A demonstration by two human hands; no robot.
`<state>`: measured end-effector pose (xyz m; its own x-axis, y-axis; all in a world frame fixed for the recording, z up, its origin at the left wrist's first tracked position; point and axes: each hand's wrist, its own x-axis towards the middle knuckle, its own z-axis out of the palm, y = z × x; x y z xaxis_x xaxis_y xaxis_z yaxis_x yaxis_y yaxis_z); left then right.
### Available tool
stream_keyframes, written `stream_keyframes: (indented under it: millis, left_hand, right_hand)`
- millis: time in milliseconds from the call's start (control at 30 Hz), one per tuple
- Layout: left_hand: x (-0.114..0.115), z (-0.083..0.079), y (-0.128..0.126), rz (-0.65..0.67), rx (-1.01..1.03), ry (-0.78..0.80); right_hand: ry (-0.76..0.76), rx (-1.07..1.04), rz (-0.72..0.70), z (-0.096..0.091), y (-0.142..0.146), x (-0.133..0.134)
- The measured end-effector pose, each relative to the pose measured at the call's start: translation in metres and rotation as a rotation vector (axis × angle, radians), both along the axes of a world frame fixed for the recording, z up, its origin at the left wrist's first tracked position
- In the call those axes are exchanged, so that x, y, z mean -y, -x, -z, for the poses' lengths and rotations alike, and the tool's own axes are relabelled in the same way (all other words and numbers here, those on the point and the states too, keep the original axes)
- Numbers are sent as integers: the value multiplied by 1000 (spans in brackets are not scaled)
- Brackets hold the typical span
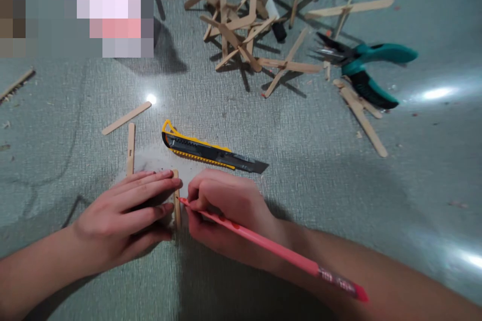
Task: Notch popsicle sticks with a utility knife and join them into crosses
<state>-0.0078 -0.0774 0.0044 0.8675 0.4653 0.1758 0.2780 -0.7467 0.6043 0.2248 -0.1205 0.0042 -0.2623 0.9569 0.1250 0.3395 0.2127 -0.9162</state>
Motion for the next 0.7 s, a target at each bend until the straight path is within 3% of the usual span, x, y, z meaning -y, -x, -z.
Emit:
stream_keyframes:
  millis: [700]
  left_hand:
    - [-2, 0, -1, 11, 0, -20]
  right_hand:
    - [25, -37, 6, 1, 0, 0]
